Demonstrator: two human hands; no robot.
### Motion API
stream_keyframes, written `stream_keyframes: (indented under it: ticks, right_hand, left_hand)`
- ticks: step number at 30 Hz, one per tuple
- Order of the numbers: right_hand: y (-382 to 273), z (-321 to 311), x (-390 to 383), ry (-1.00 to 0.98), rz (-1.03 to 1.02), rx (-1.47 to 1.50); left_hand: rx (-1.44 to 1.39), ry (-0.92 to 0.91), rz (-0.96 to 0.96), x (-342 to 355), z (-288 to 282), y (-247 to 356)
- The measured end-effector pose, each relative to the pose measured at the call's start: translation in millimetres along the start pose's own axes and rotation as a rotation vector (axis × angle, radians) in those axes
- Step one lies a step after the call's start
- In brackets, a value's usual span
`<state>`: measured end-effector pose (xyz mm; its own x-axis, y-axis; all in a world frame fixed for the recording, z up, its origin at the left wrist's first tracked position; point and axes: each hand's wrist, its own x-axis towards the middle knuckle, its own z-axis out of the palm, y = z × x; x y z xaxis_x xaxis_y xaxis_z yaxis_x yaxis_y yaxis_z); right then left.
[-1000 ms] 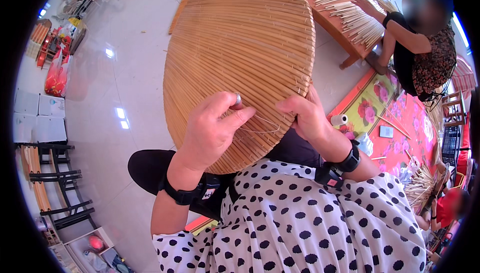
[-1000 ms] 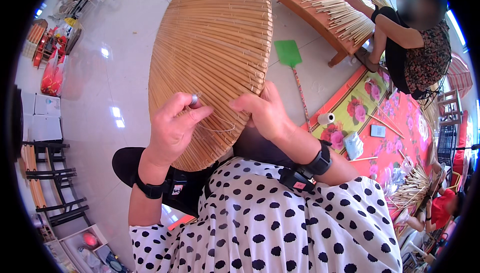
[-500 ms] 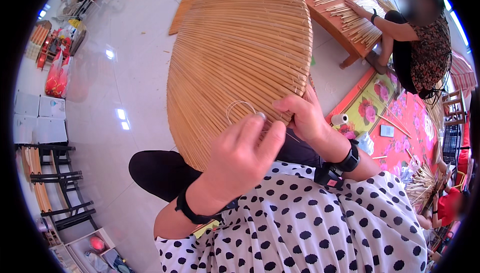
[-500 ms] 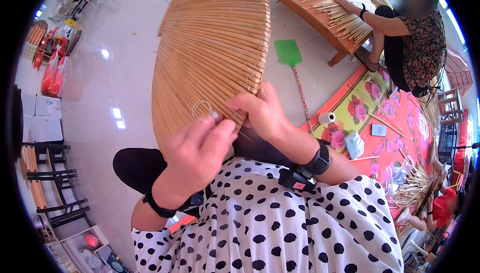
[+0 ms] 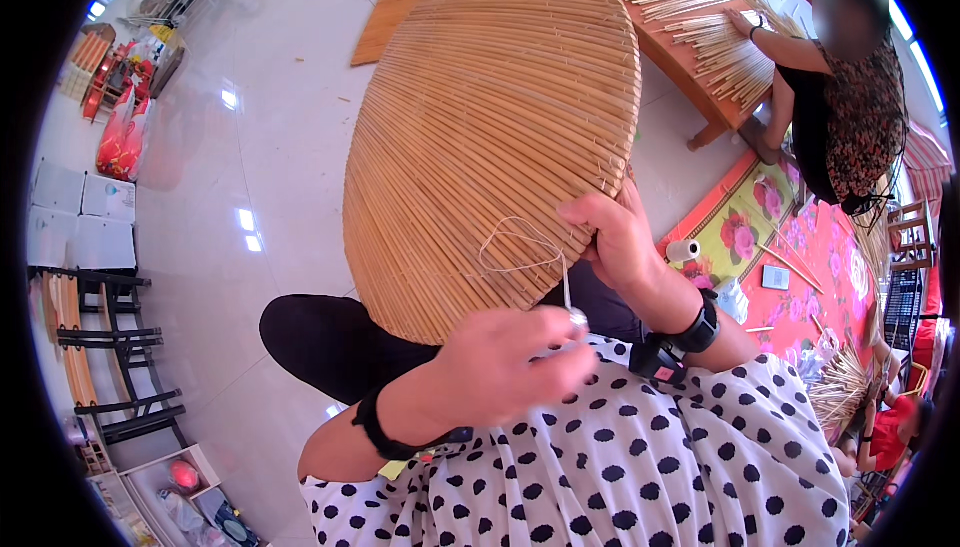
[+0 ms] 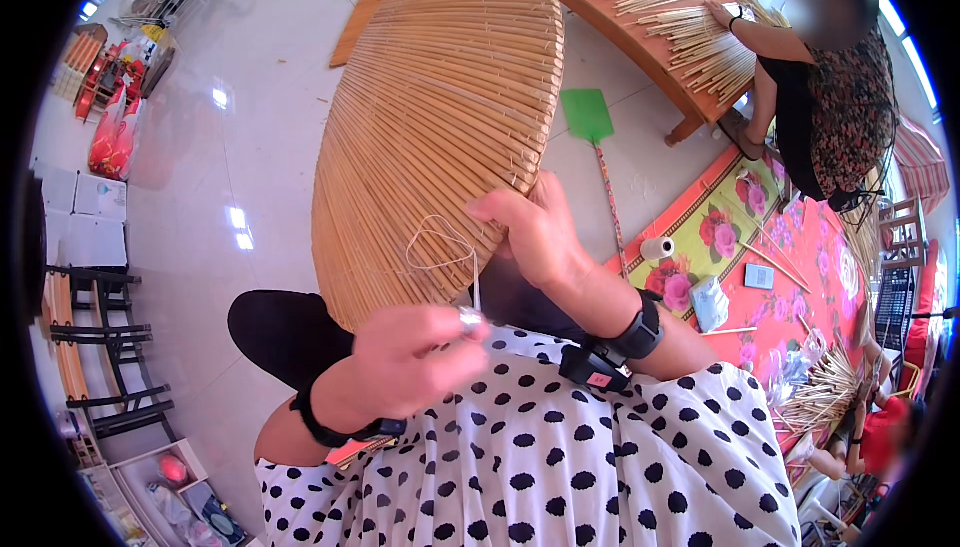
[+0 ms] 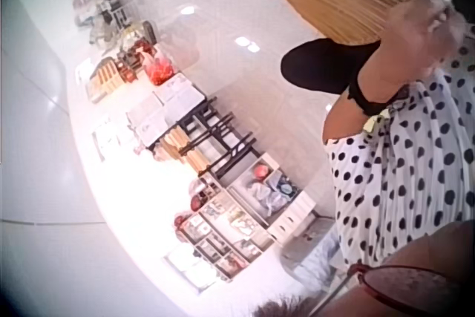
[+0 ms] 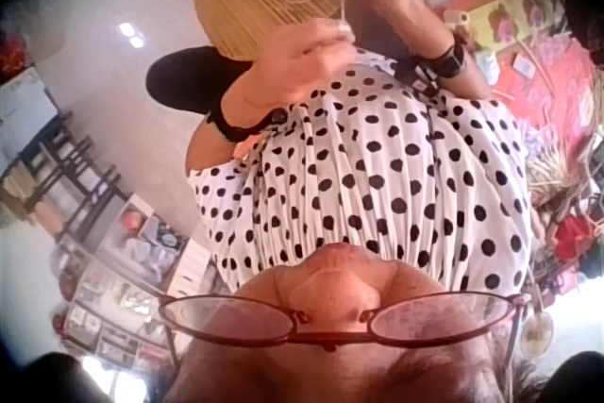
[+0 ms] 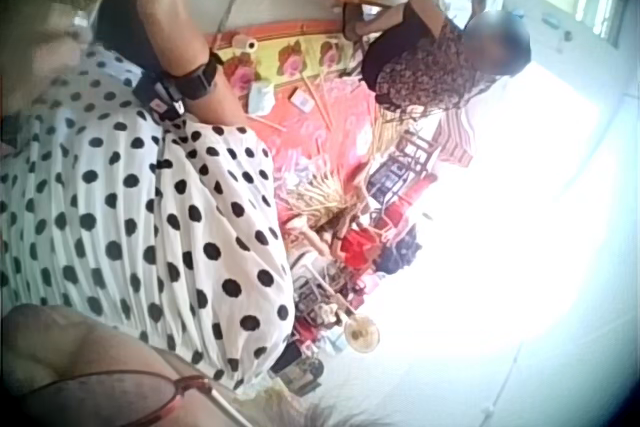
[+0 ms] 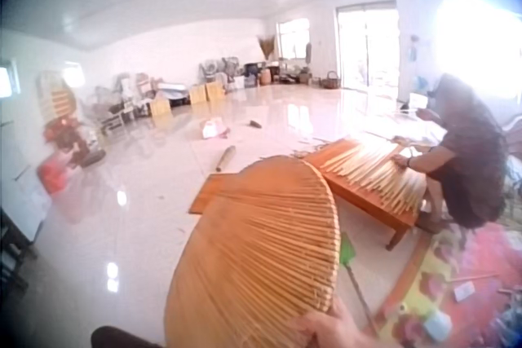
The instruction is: The person sews together a circular bamboo tray using a needle and white thread. They repeatedly pass the needle through the gaps in the bamboo strips, pull the thread taut, and eventually use shears to cut the thread.
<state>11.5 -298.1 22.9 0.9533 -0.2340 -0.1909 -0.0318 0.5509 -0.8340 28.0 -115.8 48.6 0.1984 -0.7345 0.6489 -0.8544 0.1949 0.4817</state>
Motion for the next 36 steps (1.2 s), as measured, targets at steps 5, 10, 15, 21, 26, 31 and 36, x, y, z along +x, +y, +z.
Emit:
stream_keyframes:
  ticks: [5, 10, 15, 21, 26, 31, 36]
  right_hand:
    - [9, -11, 2, 0.056, -0.033, -0.095]
    - [13, -10, 3, 0.068, -0.056, -0.092]
    - [10, -8, 2, 0.081, -0.053, -0.124]
    - [11, -10, 2, 0.055, -0.053, -0.106]
    - [10, -9, 1, 0.068, -0.060, -0.110]
    - [9, -10, 1, 0.053, -0.049, -0.121]
    - [10, -11, 2, 0.056, -0.061, -0.127]
  left_hand:
    - [-0.424, 0.049, -0.825, -8, -26, 0]
    - [-0.217, -0.063, -0.974, -5, -32, -11]
    - [-0.056, -0.082, -0.819, -2, -34, -20]
    - [0.020, -0.090, -0.810, 3, -30, -23]
    - [0.031, -0.101, -0.806, 3, -27, -27]
    - [0.071, -0.088, -0.803, 4, -27, -30]
    - [0.048, -0.043, -0.828, 2, -23, -30]
